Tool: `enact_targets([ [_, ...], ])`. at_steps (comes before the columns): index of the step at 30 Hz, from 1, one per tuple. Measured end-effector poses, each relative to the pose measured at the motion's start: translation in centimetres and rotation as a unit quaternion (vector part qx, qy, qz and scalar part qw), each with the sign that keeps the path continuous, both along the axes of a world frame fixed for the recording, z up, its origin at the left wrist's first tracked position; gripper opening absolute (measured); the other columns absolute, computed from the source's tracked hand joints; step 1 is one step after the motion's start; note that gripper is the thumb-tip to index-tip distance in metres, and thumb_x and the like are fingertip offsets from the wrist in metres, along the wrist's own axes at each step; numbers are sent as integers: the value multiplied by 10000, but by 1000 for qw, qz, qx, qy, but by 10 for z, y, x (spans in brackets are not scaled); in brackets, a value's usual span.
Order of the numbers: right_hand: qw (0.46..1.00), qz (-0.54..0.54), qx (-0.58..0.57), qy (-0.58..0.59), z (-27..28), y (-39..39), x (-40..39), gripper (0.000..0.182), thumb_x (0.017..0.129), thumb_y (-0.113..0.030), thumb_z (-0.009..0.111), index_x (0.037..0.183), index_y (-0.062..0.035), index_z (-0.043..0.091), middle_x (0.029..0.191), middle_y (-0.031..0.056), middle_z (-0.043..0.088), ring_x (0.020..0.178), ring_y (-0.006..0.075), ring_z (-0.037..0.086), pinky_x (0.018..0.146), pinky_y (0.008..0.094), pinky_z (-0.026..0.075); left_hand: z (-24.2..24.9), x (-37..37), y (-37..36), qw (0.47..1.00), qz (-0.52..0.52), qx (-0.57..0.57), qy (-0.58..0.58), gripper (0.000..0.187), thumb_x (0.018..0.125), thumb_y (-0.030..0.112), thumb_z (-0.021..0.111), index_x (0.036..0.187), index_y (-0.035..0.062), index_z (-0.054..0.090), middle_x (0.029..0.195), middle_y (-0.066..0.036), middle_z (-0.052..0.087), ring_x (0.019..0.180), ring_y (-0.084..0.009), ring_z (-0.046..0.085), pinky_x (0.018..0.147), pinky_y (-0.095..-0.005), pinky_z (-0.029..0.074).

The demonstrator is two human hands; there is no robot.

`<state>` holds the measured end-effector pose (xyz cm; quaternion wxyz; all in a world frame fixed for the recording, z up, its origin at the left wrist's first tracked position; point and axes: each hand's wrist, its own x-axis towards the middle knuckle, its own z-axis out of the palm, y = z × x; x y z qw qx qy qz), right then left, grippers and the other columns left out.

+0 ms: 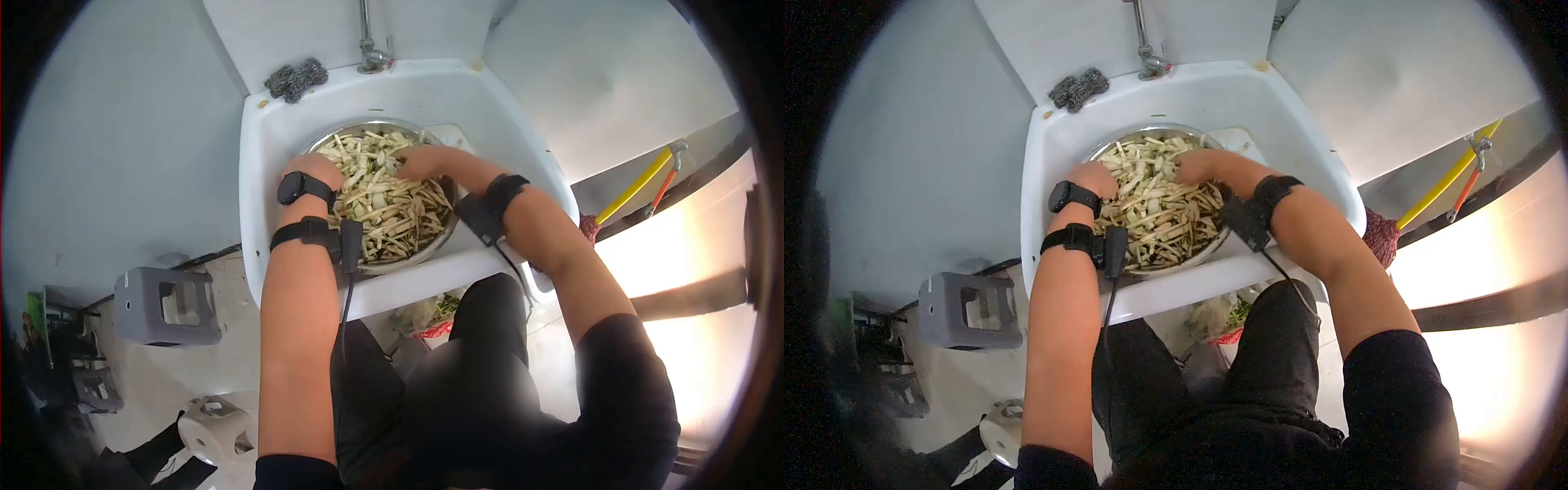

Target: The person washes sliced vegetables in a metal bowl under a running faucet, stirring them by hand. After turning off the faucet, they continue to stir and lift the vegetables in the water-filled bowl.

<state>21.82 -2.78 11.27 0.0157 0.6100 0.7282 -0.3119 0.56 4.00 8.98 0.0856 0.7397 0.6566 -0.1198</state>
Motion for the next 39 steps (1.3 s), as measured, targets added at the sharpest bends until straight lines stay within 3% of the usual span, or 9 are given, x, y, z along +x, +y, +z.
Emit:
enact_targets([
  [4, 961, 248, -19, -122, -38, 40, 0, 484, 831, -381, 546, 1093, 18, 627, 1082, 224, 632, 973, 333, 616, 856, 410, 468, -2, -3, -2, 1000, -14, 15, -2, 326, 792, 206, 543, 1011, 20, 697, 1109, -175, 652, 1026, -319, 631, 868, -386, 512],
  [7, 989, 98, 46, -96, -34, 26, 7, 438, 836, -379, 552, 1042, -6, 654, 1016, 208, 652, 950, 317, 619, 831, 413, 468, 3, -3, -6, 1000, -17, 6, -9, 327, 795, 205, 534, 1010, 18, 696, 1113, -179, 650, 1029, -323, 628, 871, -387, 510],
  [13, 991, 99, 51, -81, 53, 0, 8, 396, 855, -430, 550, 965, -83, 707, 985, 182, 672, 932, 316, 625, 850, 392, 468, 1, -2, -9, 999, -10, 32, -25, 330, 797, 195, 526, 999, -8, 689, 1106, -199, 646, 1022, -336, 630, 874, -397, 508],
  [19, 979, -25, 195, 52, -10, 20, 16, 493, 911, -421, 459, 1136, -11, 616, 1154, 202, 619, 1050, 343, 588, 924, 394, 446, 3, -4, -10, 998, -2, 31, -46, 328, 790, 171, 518, 991, -28, 683, 1078, -226, 648, 1007, -351, 635, 870, -406, 510],
  [25, 959, -13, -195, 205, -34, 30, 14, 594, 936, -494, 455, 1331, -50, 476, 1342, 206, 488, 1204, 318, 501, 1007, 374, 386, 7, -2, -12, 999, -25, 24, -15, 302, 759, 129, 524, 959, -16, 698, 1035, -230, 659, 949, -364, 651, 838, -419, 522],
  [28, 999, 11, -20, -34, -29, 31, 8, 594, 947, -473, 441, 1346, -33, 455, 1349, 193, 486, 1202, 319, 501, 1027, 377, 368, 10, -2, -15, 1000, -23, 16, -14, 283, 757, 126, 541, 946, -7, 705, 1000, -218, 670, 930, -354, 657, 805, -438, 530],
  [31, 973, -18, -180, 140, -14, 19, 5, 575, 952, -450, 427, 1361, -47, 444, 1327, 197, 506, 1191, 322, 506, 1025, 388, 367, 13, -3, -20, 999, -13, 30, -35, 278, 758, 127, 545, 942, -6, 705, 995, -212, 672, 931, -350, 657, 795, -435, 533],
  [34, 987, 108, -42, -110, -14, 30, 8, 541, 948, -433, 431, 1343, -67, 480, 1295, 187, 536, 1189, 313, 507, 1022, 389, 367, 14, -2, -19, 999, 2, 27, -30, 277, 764, 137, 545, 948, 8, 706, 1021, -198, 671, 939, -343, 656, 801, -416, 533],
  [39, 993, 71, -91, -25, 3, 18, 12, 488, 929, -411, 453, 1246, -60, 570, 1166, 148, 604, 1026, 267, 615, 854, 376, 487, 10, -1, -14, 999, -16, 29, -20, 279, 741, 140, 560, 935, 8, 710, 1009, -193, 675, 925, -344, 660, 793, -415, 534],
])
